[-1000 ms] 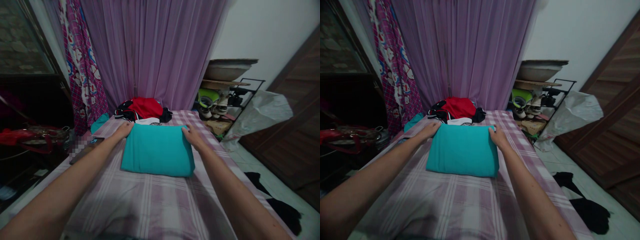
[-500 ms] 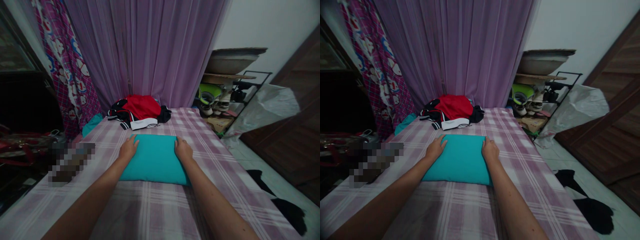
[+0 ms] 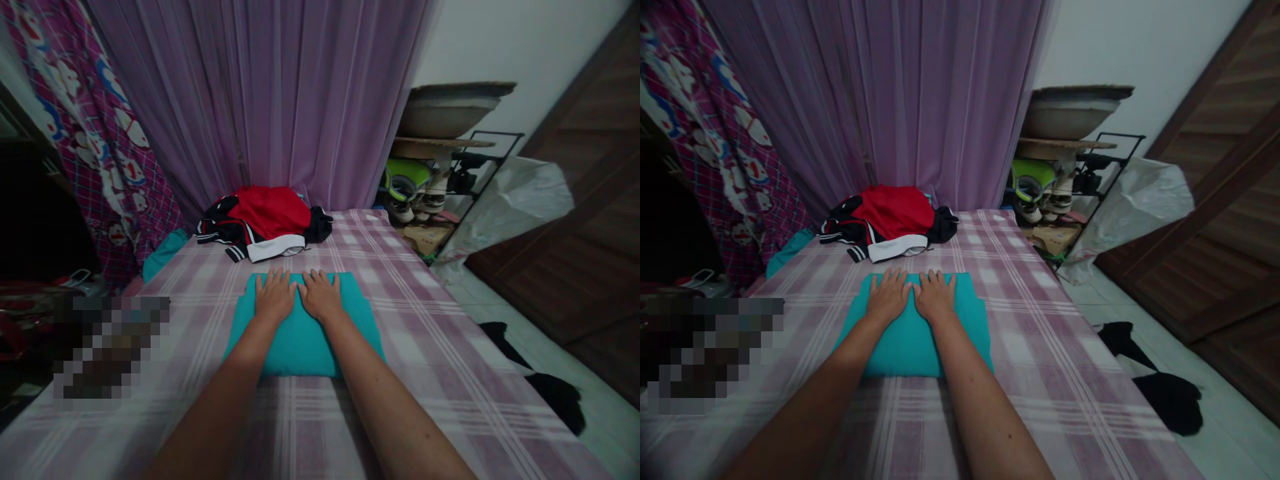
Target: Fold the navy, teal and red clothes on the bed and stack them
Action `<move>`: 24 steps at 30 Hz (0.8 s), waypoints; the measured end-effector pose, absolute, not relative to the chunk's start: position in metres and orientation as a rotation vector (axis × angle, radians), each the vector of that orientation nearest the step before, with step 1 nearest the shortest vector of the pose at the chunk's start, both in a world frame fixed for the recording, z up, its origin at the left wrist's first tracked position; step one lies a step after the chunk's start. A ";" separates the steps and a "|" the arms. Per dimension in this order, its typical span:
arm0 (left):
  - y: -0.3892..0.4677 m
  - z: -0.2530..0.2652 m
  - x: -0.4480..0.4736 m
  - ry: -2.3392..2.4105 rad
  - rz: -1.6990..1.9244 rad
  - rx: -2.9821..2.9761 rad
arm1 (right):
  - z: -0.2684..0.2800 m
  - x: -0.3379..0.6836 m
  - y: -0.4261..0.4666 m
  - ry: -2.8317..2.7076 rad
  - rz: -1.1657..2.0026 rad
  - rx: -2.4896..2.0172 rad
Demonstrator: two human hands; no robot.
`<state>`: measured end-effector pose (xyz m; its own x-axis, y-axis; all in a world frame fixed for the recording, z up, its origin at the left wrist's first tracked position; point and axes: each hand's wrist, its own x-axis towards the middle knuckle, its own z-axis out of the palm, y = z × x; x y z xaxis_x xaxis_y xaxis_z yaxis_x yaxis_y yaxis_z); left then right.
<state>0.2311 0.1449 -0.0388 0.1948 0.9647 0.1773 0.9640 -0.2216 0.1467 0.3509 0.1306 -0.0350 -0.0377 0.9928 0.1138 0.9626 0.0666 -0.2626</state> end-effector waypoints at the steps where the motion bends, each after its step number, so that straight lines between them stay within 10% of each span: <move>1: 0.145 -0.045 0.232 1.959 0.369 2.410 | -0.040 0.350 0.131 -2.079 0.193 -1.989; 24: 0.182 -0.071 0.145 1.940 0.895 1.678 | -0.057 0.460 0.119 -1.354 0.411 -2.344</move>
